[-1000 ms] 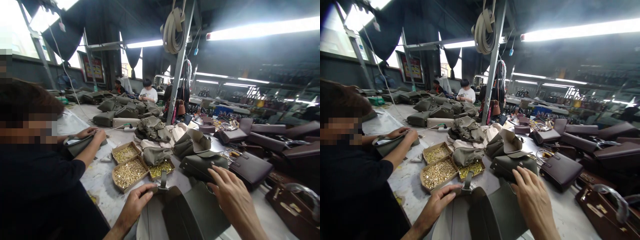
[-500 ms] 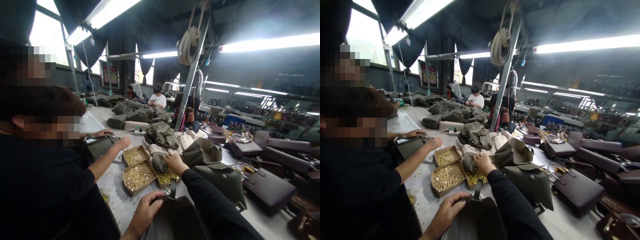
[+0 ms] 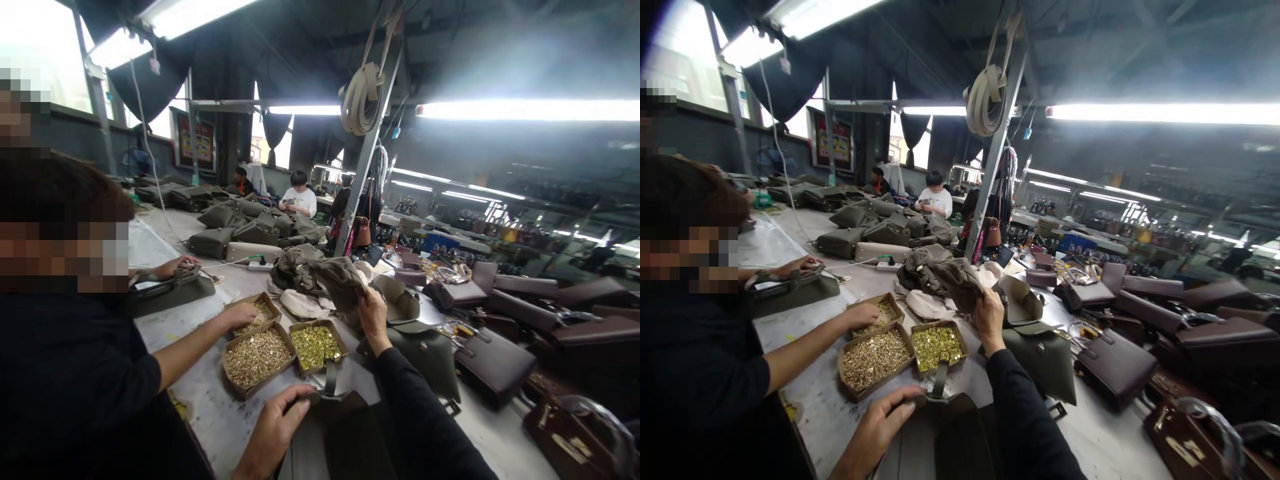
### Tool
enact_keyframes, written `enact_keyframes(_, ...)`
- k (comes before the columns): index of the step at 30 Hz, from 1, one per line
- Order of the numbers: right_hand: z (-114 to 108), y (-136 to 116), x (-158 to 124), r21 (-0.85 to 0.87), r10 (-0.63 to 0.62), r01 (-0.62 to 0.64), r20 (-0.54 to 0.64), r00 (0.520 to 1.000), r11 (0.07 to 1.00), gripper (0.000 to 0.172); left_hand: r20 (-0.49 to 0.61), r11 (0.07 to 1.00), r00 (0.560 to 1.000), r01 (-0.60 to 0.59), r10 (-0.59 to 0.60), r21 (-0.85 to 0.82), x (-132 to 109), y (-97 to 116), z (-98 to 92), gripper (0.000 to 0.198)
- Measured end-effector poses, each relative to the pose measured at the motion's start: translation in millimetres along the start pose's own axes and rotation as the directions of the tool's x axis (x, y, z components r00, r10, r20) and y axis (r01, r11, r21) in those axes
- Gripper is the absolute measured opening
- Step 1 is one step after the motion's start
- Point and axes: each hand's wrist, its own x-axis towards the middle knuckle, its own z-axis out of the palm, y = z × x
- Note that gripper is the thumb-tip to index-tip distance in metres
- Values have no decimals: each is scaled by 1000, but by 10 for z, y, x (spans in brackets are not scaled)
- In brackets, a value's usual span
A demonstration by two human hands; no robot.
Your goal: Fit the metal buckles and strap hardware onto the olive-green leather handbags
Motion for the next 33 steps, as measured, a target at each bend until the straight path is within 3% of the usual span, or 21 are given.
enact_keyframes(7, -473, -153, -458, 396, 221, -101, -272, 937, 913, 37, 0, 997, 998, 55, -55, -45, 49, 13, -21, 38)
enact_keyframes(16, -1133, -344, -1146, 654, 440, -124, -345, 829, 746, 37, 12, 996, 998, 58, -57, -62, 49, 188, 5, 37)
enact_keyframes(22, -1300, -374, -1488, 700, 485, -88, -393, 781, 708, 36, 7, 999, 999, 35, -35, -37, 41, 240, -1, 36)
enact_keyframes(33, -1323, -287, -1790, 783, 546, -99, -331, 770, 614, 43, 20, 999, 998, 52, -51, -15, 92, 152, -1, 39)
